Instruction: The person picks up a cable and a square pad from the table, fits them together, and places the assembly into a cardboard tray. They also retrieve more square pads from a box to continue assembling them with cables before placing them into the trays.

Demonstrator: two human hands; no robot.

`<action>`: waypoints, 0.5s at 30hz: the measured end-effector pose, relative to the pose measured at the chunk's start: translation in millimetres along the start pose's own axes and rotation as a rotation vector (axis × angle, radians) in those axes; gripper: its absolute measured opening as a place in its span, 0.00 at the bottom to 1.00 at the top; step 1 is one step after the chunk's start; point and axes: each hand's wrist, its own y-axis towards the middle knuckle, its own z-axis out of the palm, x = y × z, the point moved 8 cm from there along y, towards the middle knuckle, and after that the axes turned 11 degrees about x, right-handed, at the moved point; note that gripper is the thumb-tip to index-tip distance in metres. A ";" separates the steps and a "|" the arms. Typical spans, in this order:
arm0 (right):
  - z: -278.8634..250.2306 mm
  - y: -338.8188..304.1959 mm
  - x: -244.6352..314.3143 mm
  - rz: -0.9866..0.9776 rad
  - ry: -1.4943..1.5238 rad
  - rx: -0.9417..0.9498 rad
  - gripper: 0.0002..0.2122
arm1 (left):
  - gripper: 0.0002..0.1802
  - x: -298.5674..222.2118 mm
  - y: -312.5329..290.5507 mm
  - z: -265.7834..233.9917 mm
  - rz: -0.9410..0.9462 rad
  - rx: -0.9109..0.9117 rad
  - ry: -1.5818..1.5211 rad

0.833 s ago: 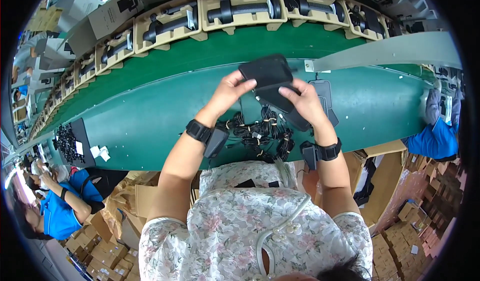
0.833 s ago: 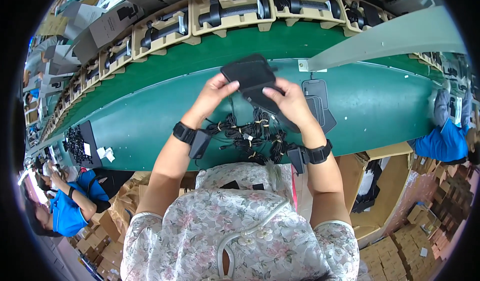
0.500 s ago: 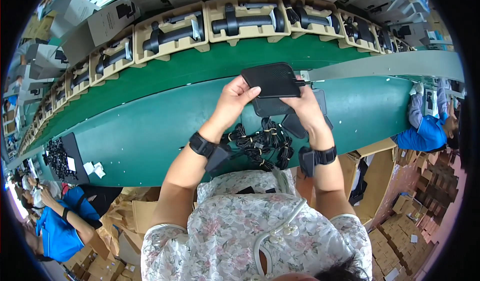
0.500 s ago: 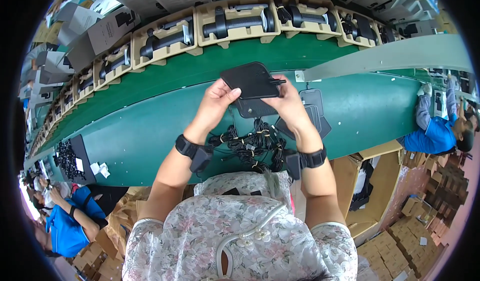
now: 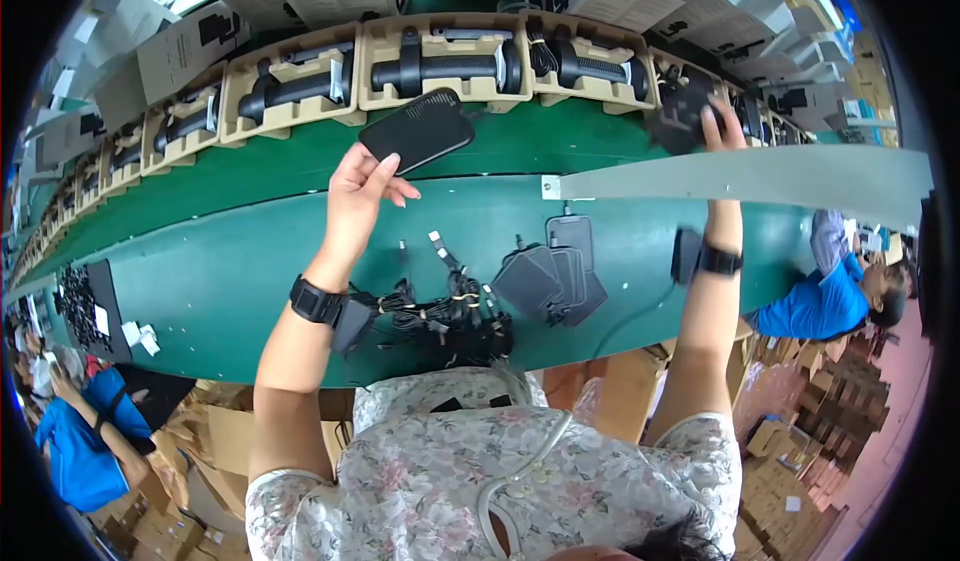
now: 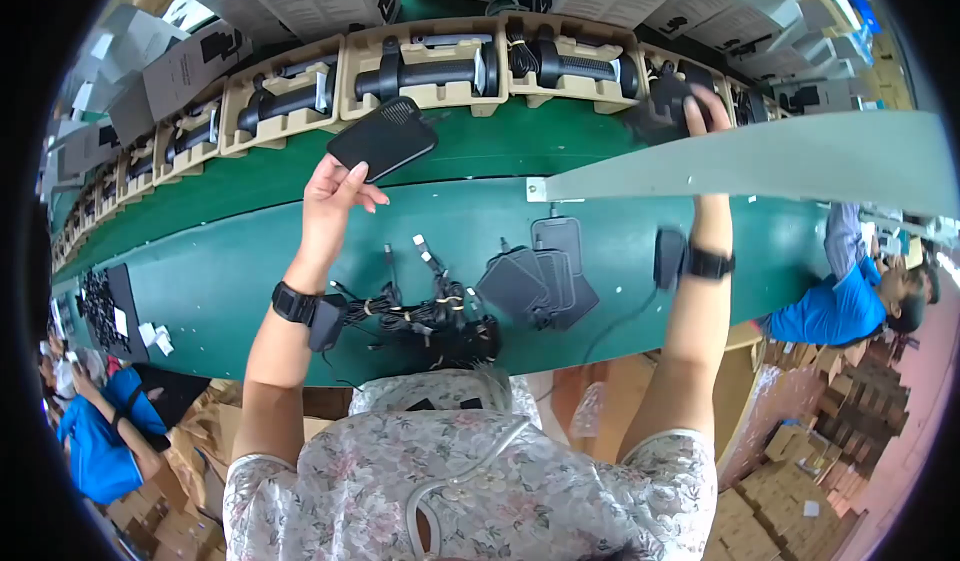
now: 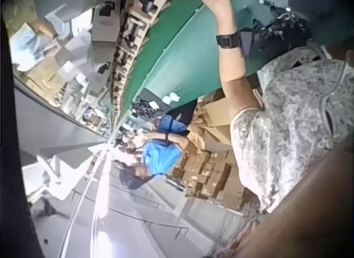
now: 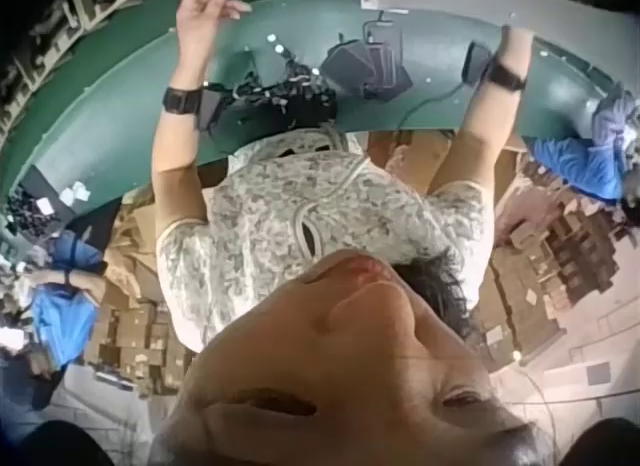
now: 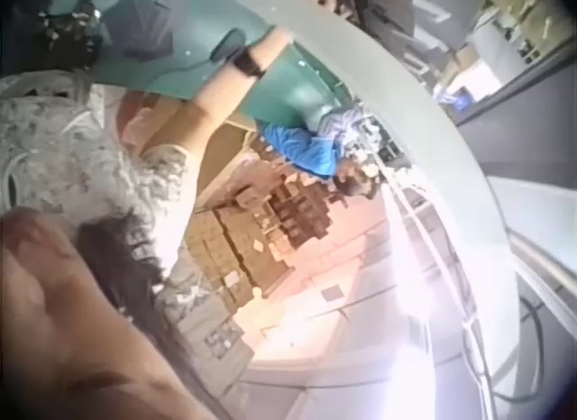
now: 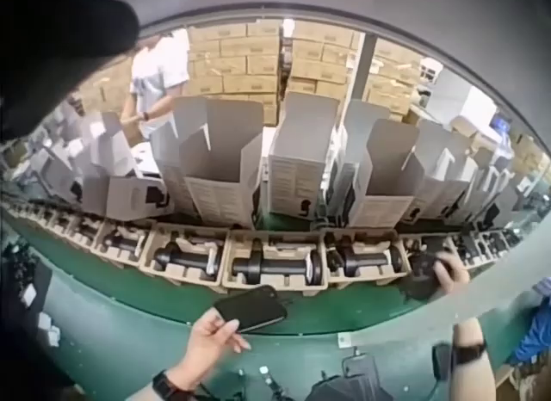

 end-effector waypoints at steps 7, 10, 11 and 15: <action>99.2 106.8 -28.5 -0.010 0.181 0.304 0.13 | 0.04 -4.4 1.8 -2.4 0.074 -0.191 -0.032; 104.3 121.5 -48.0 0.003 0.349 0.255 0.13 | 0.05 -13.4 7.0 -4.3 0.116 -0.245 -0.009; 104.0 125.5 -54.8 0.015 0.428 0.225 0.13 | 0.05 -14.2 8.4 -4.8 0.122 -0.246 -0.015; 105.8 137.0 -61.7 0.061 0.331 0.210 0.13 | 0.06 -14.8 13.5 -6.7 0.136 -0.247 -0.054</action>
